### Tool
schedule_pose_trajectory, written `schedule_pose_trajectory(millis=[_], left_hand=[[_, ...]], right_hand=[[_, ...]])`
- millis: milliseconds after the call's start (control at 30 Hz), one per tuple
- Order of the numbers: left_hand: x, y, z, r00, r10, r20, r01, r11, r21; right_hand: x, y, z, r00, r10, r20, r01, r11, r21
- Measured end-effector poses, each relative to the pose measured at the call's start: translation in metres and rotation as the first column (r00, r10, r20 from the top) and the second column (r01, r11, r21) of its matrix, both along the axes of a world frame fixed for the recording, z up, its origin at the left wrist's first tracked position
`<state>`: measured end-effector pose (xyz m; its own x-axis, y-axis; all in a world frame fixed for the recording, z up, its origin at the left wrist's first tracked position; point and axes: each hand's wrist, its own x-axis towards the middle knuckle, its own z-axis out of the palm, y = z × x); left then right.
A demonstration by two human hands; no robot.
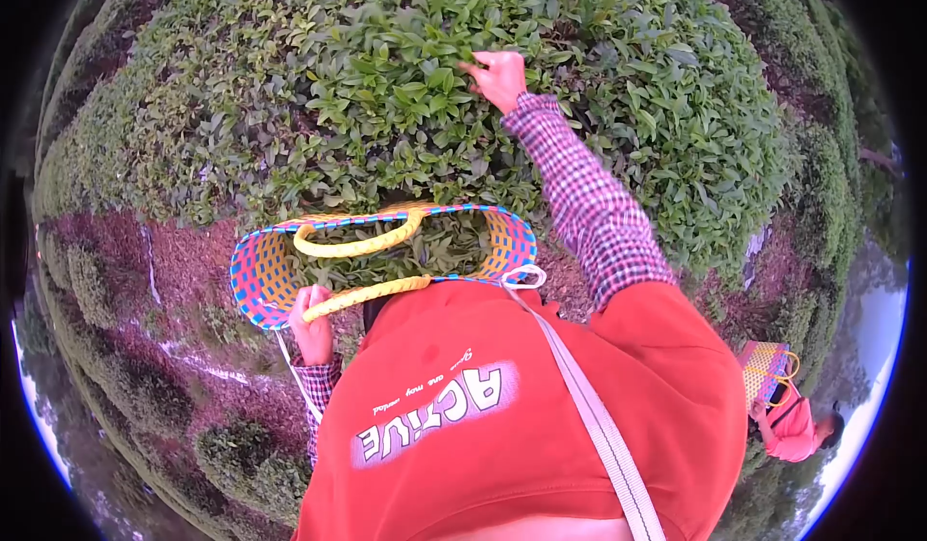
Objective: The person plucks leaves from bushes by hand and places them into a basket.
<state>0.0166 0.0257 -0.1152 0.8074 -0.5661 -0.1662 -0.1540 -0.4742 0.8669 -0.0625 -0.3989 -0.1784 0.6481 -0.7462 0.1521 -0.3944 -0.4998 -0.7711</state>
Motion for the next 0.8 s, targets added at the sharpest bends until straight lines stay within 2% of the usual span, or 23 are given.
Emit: schedule_pose_trajectory(millis=[67,100,133,167,200,233,267,333,400,433,467,500,533,567,600,667,700,733,767,800], left_hand=[[0.003,0.001,0.0,0.999,-0.047,0.02,0.047,0.999,-0.004],[0.001,-0.002,0.007,0.999,-0.027,-0.036,0.027,1.0,0.008],[0.002,-0.004,0.006,0.999,-0.007,-0.046,0.006,1.0,-0.012],[0.002,-0.004,0.003,0.998,0.005,-0.064,-0.007,0.999,-0.033],[0.002,0.001,0.002,0.996,-0.004,-0.091,0.0,0.999,-0.044],[0.007,0.008,-0.006,0.993,-0.011,-0.12,0.008,1.0,-0.027],[0.01,0.01,-0.019,0.993,0.015,-0.117,-0.032,0.989,-0.146],[0.011,0.005,-0.008,0.96,0.036,-0.279,-0.091,0.978,-0.187],[0.013,0.005,-0.009,0.955,0.036,-0.294,-0.099,0.974,-0.202],[0.013,0.004,-0.01,0.95,0.03,-0.311,-0.096,0.975,-0.201],[0.02,0.007,-0.004,0.953,-0.105,-0.284,0.081,0.992,-0.096],[0.017,0.009,0.011,0.946,-0.216,-0.242,0.217,0.976,-0.023],[0.017,0.009,0.023,0.927,-0.323,-0.191,0.337,0.94,0.046],[0.028,0.019,0.029,0.862,-0.496,-0.105,0.507,0.851,0.14],[0.025,0.022,0.05,0.858,-0.388,-0.338,0.385,0.92,-0.079],[0.027,0.019,0.082,0.958,-0.251,-0.14,0.255,0.967,0.013],[0.029,0.011,0.086,0.992,-0.095,-0.086,0.099,0.994,0.05],[0.027,-0.001,0.093,1.0,0.02,-0.007,-0.021,0.996,-0.085],[0.024,-0.024,0.108,0.992,-0.04,0.118,0.056,0.989,-0.14],[0.008,-0.056,0.125,0.997,0.028,-0.078,-0.05,0.953,-0.299]], right_hand=[[-0.004,0.016,0.017,0.962,-0.165,0.219,0.134,0.98,0.148],[-0.003,0.027,0.042,0.903,-0.27,0.334,0.196,0.951,0.24],[-0.008,0.029,0.074,0.845,-0.352,0.403,0.278,0.932,0.232],[-0.017,0.009,0.078,0.728,-0.215,0.651,0.158,0.977,0.145],[-0.024,0.01,0.103,0.705,-0.221,0.674,0.166,0.975,0.146],[-0.043,0.018,0.115,0.747,-0.255,0.615,0.154,0.965,0.213],[-0.053,0.022,0.127,0.778,-0.25,0.577,0.118,0.959,0.257],[-0.082,0.063,0.136,0.861,-0.204,0.466,-0.005,0.913,0.408],[-0.101,0.101,0.122,0.855,-0.26,0.448,-0.079,0.79,0.608],[-0.104,0.106,0.115,0.837,-0.322,0.442,-0.118,0.683,0.721],[-0.111,0.116,0.11,0.819,-0.396,0.415,-0.148,0.553,0.82],[-0.111,0.118,0.106,0.82,-0.377,0.431,-0.207,0.507,0.837],[-0.111,0.12,0.103,0.816,-0.393,0.423,-0.242,0.433,0.868],[-0.108,0.12,0.101,0.798,-0.403,0.448,-0.281,0.409,0.868],[-0.104,0.121,0.099,0.778,-0.415,0.472,-0.324,0.38,0.867],[-0.092,0.121,0.103,0.736,-0.411,0.538,-0.436,0.32,0.841],[-0.082,0.122,0.11,0.751,-0.348,0.562,-0.452,0.349,0.821],[-0.071,0.125,0.118,0.754,-0.305,0.582,-0.493,0.323,0.808],[-0.057,0.13,0.126,0.753,-0.259,0.605,-0.536,0.29,0.793],[-0.043,0.136,0.134,0.75,-0.21,0.628,-0.578,0.255,0.775]])
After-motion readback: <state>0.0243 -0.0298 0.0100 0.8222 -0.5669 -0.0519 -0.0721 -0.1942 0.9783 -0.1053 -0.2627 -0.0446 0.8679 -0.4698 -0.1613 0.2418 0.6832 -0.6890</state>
